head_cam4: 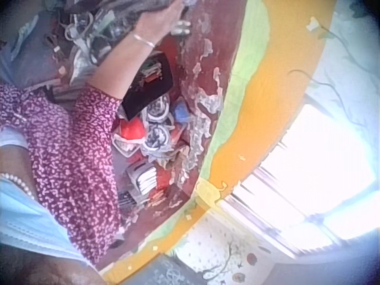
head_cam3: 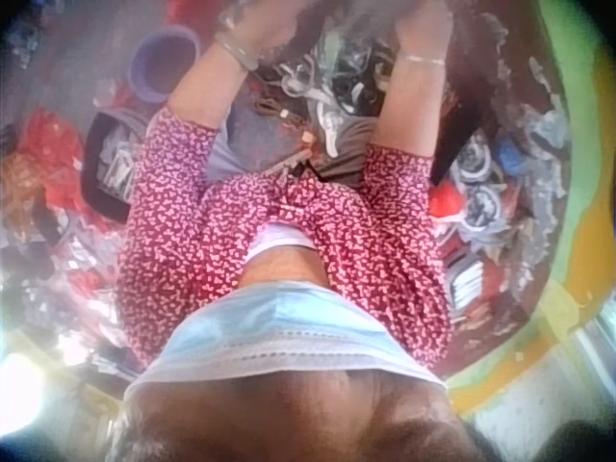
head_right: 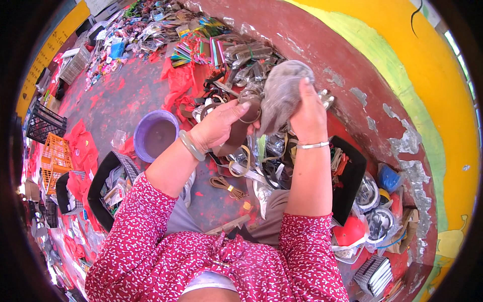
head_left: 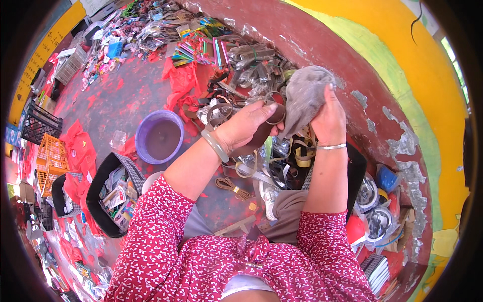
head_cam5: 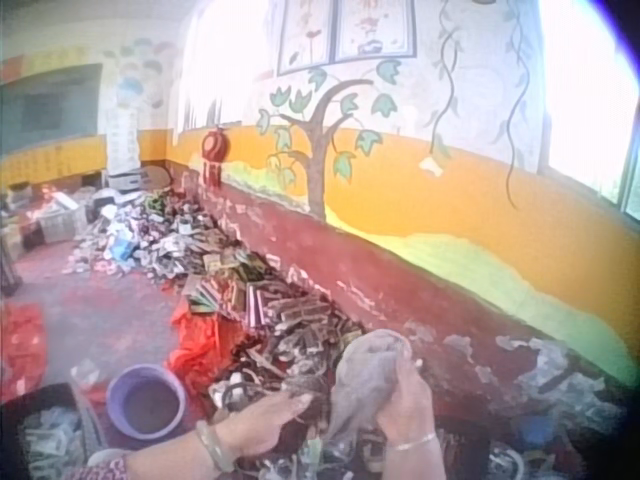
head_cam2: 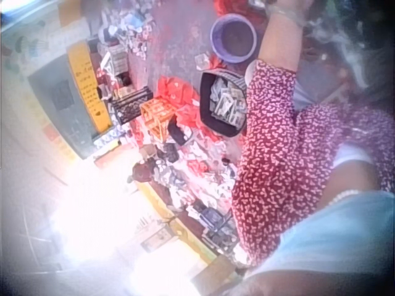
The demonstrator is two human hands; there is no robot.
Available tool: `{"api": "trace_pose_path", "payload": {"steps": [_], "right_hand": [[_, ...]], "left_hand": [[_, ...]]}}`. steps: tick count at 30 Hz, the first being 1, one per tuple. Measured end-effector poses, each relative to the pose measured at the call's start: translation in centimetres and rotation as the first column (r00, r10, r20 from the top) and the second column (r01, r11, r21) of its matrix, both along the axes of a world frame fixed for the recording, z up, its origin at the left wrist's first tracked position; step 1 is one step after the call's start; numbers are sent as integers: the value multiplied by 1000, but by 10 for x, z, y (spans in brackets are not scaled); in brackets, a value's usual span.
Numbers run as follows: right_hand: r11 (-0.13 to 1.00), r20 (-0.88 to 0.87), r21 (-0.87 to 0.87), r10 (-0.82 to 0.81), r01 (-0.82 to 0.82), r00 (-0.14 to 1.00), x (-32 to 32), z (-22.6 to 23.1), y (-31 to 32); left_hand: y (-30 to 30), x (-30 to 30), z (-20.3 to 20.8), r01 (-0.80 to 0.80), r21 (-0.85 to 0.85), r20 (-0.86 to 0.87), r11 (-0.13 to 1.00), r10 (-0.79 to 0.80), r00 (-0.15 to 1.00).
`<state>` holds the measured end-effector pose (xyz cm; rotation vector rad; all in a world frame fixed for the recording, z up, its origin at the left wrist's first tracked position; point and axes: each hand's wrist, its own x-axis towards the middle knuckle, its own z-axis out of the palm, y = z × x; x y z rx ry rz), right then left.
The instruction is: The person wipes various straps and hardware pieces with a cloth before placing them into a container.
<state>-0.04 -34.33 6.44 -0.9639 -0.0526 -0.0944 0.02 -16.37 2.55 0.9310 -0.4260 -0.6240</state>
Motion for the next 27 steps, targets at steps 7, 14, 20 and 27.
{"api": "trace_pose_path", "payload": {"steps": [7, 14, 20, 27], "right_hand": [[334, 404, -870, 63, 362, 913, -8, -15, 29], [709, 112, -532, -484, 464, 868, 23, -26, -36], [985, -34, -169, -46, 39, 998, -6, 1, 0], [609, 242, -793, 289, 17, 926, -17, -6, 25]], "left_hand": [[5, -1, -11, 20, 357, 201, 934, -98, 975], [17, -8, 25, -10, 265, 340, 964, -84, 937], [24, -2, 18, 57, 331, 243, 942, -143, 959], [23, -5, 33, -39, 492, 331, 870, -145, 933]]}}
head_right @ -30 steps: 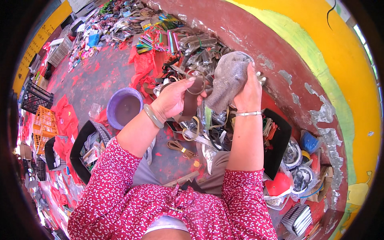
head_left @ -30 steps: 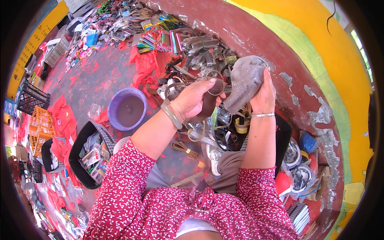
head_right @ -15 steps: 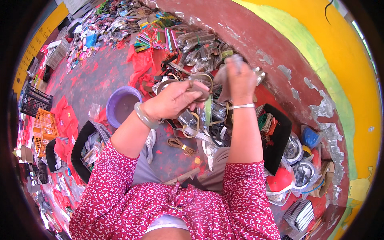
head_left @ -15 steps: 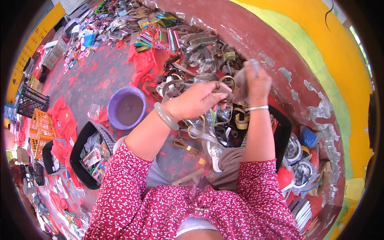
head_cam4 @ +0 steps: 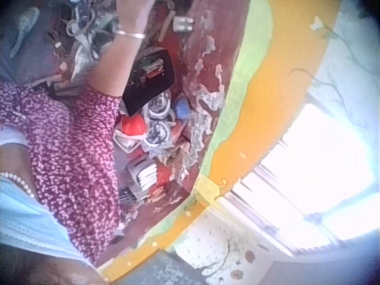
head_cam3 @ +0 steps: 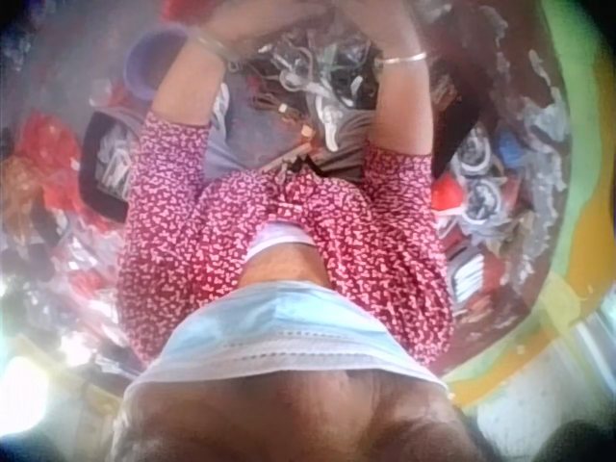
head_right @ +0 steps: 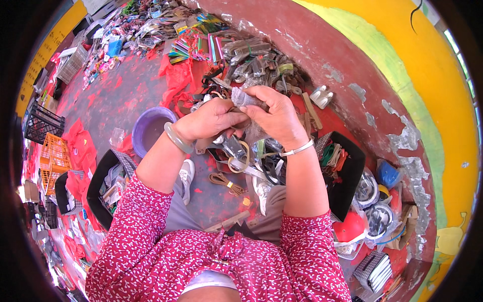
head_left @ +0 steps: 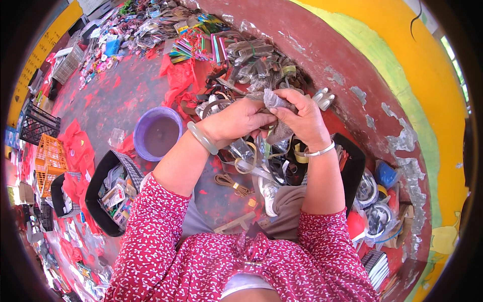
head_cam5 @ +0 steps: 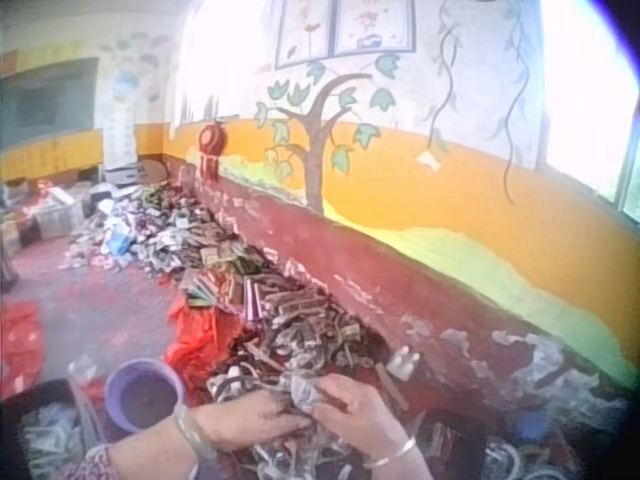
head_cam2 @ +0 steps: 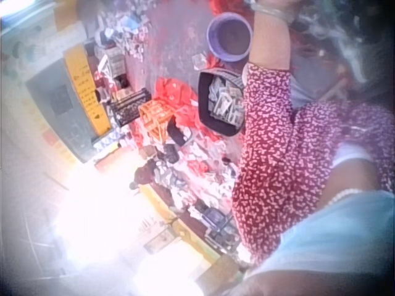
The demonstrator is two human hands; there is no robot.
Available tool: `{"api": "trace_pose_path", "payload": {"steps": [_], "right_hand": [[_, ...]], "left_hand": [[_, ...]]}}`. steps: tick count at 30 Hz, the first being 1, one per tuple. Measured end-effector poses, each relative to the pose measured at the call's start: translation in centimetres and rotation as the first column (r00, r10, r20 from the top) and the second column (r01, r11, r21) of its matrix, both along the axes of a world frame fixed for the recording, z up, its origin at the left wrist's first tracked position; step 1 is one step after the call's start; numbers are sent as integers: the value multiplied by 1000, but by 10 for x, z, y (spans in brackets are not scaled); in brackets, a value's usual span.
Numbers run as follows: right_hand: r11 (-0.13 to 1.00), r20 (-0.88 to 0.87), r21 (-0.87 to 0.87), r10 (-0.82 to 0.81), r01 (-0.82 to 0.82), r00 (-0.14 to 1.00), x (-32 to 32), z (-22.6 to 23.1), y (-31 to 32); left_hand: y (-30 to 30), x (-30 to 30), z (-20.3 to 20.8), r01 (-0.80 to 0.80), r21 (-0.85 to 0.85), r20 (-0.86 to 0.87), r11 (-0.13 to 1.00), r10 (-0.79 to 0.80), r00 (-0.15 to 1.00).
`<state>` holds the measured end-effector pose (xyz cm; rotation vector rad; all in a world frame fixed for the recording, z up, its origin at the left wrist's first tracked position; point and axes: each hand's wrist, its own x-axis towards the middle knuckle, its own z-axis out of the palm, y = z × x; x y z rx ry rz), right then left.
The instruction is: The person wipes various straps and hardware pieces with a cloth before placing them into a container.
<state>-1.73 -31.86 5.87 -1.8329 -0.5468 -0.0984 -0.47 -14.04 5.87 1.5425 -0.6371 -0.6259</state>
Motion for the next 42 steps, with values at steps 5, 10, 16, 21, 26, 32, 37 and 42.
{"api": "trace_pose_path", "payload": {"steps": [5, 10, 16, 21, 26, 32, 37, 42], "right_hand": [[988, -48, 128, -84, 89, 995, -3, 5, 7], [903, -151, 428, 26, 41, 988, 6, -8, 1], [803, -256, 592, 110, 66, 960, 1, -10, -3], [919, -275, 395, 114, 4, 955, 0, -4, -14], [986, -195, -28, 154, -162, 969, -3, 4, -16], [953, 148, -300, -1, 46, 989, -5, -3, 2], [986, 80, 84, -148, 141, 986, 4, -7, 1], [955, 26, 176, -245, 237, 969, 7, -13, 6]], "left_hand": [[-6, 0, -16, -91, -183, -112, 979, 71, 991], [-10, 0, -23, -115, -347, -118, 931, 78, 990], [-6, 1, -16, -154, -384, -176, 910, 92, 980], [-2, 1, -13, 41, -143, -64, 989, -51, 997], [-9, -2, -26, 52, 79, -12, 996, -51, 999], [-10, -1, -36, -21, 80, 329, 997, -6, 944], [-15, -4, -22, -133, -230, -159, 964, 98, 982], [-20, -6, -20, -220, -259, -51, 941, 214, 976]]}}
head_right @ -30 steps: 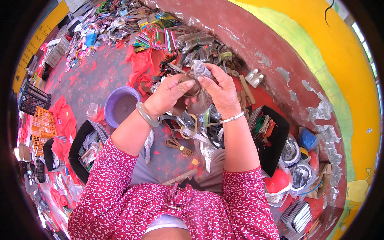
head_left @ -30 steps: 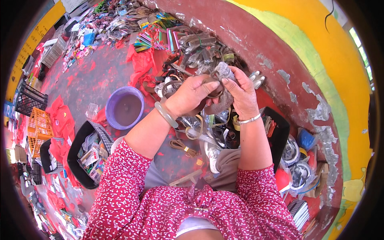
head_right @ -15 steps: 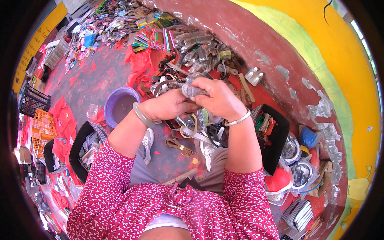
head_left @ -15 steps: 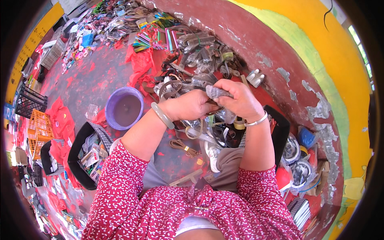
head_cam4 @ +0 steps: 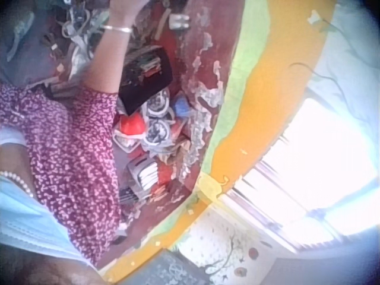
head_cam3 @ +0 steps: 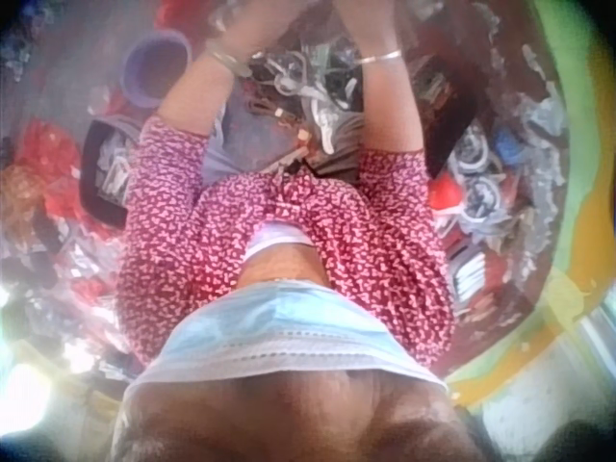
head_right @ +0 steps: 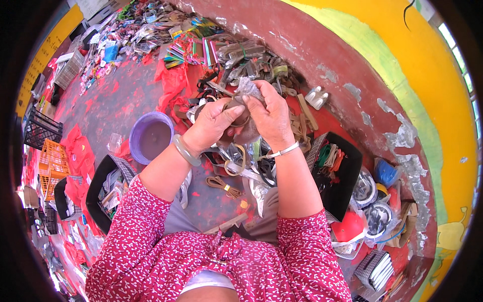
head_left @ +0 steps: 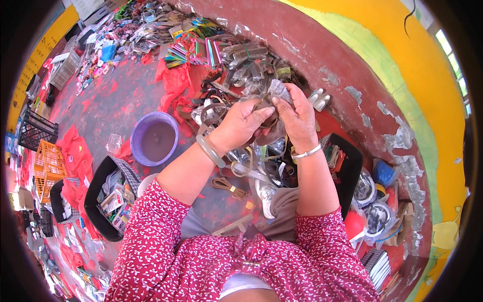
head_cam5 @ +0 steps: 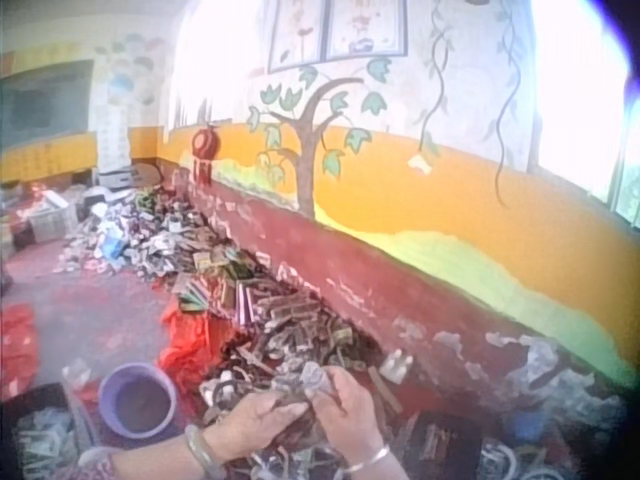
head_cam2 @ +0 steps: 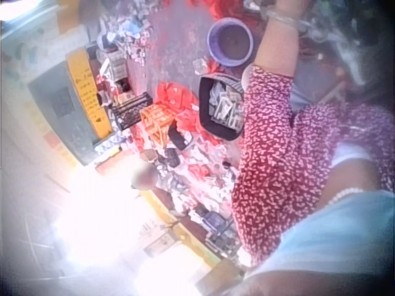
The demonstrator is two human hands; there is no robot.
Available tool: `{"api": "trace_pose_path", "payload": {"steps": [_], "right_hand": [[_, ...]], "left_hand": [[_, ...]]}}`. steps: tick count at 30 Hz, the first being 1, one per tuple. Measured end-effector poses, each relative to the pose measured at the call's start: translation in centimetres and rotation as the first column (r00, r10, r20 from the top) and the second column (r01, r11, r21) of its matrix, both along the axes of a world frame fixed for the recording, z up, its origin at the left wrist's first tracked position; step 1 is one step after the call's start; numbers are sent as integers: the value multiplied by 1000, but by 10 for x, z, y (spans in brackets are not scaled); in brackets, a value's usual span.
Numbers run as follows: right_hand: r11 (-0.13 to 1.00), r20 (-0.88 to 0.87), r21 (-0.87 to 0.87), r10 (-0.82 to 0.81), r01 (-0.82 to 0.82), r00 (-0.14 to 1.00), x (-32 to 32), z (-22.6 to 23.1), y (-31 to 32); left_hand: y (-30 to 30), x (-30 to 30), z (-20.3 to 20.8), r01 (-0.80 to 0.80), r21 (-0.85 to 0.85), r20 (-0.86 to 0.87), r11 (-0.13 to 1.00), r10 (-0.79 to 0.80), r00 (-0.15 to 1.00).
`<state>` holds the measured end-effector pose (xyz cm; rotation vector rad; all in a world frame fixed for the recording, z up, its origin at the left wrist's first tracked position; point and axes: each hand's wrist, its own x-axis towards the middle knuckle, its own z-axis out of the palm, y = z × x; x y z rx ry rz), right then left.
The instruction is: The person wipes various straps and hardware pieces with a cloth before placing them into a container.
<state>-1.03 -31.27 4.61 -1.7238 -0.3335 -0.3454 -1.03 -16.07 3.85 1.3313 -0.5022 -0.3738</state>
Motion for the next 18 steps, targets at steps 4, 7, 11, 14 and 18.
{"api": "trace_pose_path", "payload": {"steps": [4, 7, 11, 14, 18], "right_hand": [[981, -39, 188, 49, -41, 998, 3, -9, 3], [943, -50, 323, 97, -76, 994, -2, -12, 7], [875, -102, 471, 184, -115, 978, -4, -15, 9], [836, -114, 524, 261, -165, 959, -7, -5, 10], [966, -107, 172, 211, -191, 972, -3, -3, -4]], "left_hand": [[-1, 2, -5, -106, -62, -45, 992, 103, 994], [4, 11, -3, -129, -191, -117, 973, 108, 987], [13, 14, -2, -55, -171, -109, 984, 37, 993], [17, 15, 2, -33, -41, -75, 999, 30, 997], [13, 5, 13, -45, 207, -2, 977, 46, 999]]}}
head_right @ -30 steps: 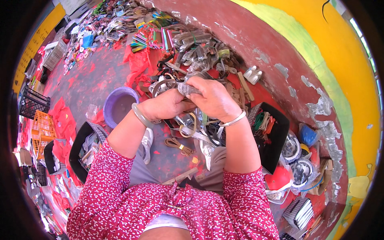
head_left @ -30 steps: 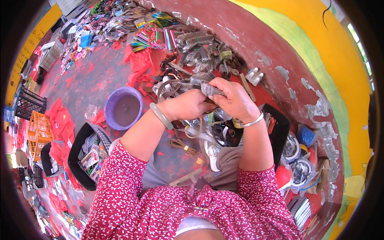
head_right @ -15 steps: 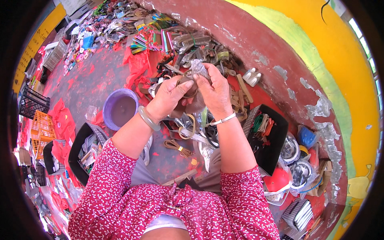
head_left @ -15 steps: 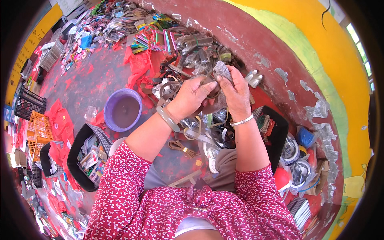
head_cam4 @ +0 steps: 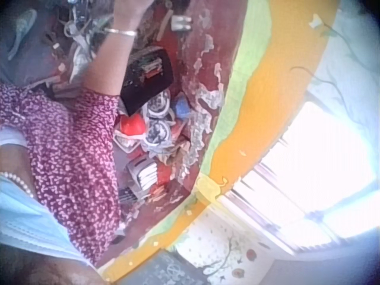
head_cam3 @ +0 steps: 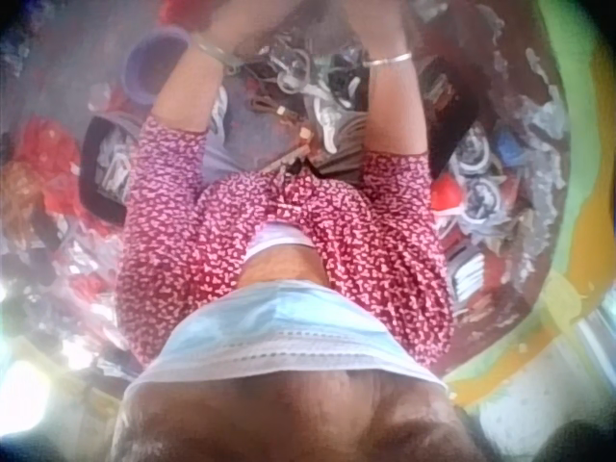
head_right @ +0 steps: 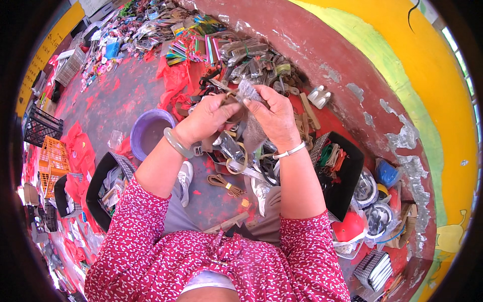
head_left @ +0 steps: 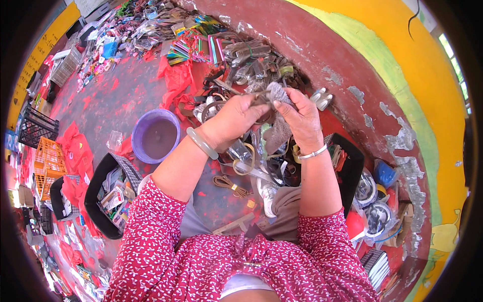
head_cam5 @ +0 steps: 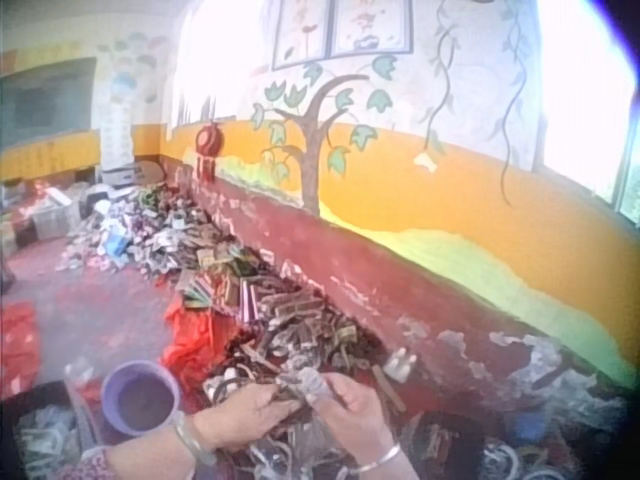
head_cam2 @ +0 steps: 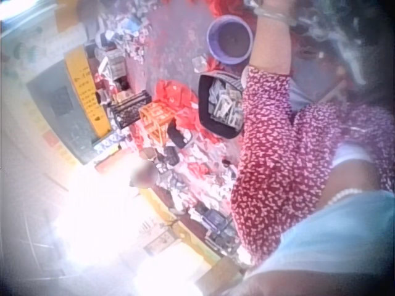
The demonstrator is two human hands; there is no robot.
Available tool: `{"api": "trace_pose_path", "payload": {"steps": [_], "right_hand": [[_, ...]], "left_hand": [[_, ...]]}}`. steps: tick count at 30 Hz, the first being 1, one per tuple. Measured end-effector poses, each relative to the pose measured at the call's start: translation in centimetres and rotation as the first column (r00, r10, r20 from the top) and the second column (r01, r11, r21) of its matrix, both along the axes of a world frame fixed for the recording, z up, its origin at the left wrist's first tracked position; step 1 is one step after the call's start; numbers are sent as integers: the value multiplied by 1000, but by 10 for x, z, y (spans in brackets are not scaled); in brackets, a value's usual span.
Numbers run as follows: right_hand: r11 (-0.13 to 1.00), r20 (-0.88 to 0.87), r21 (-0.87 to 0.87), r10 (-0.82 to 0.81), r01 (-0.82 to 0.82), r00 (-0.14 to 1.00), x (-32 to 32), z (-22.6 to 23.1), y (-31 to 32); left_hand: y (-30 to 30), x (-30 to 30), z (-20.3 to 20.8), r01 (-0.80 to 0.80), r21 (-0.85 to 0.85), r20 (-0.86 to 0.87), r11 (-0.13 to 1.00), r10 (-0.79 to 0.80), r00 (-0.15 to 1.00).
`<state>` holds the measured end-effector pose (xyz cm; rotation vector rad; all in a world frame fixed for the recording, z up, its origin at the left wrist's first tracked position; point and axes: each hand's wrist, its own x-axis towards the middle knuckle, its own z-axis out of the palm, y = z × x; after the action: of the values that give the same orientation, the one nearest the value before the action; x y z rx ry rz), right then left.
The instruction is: The person wipes various straps and hardware pieces with a cloth before placing them into a container.
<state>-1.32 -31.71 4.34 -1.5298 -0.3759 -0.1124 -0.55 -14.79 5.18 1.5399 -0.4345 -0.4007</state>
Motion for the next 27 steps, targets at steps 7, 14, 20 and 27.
{"api": "trace_pose_path", "payload": {"steps": [7, 14, 20, 27], "right_hand": [[836, 263, -549, 150, 20, 953, -4, 9, -2], [731, 361, -670, 167, 131, 917, -3, -4, 6], [872, 217, -459, -75, 170, 973, 3, 9, -3], [961, 202, -165, -189, 223, 961, 6, -9, 16]], "left_hand": [[10, 12, -15, 27, 420, 363, 907, -196, 911], [11, 10, -27, -113, 672, 517, 732, -353, 780], [-1, -2, -4, -6, 26, -69, 1000, 8, 998], [-8, 1, -23, -139, -363, -94, 921, 112, 989]]}}
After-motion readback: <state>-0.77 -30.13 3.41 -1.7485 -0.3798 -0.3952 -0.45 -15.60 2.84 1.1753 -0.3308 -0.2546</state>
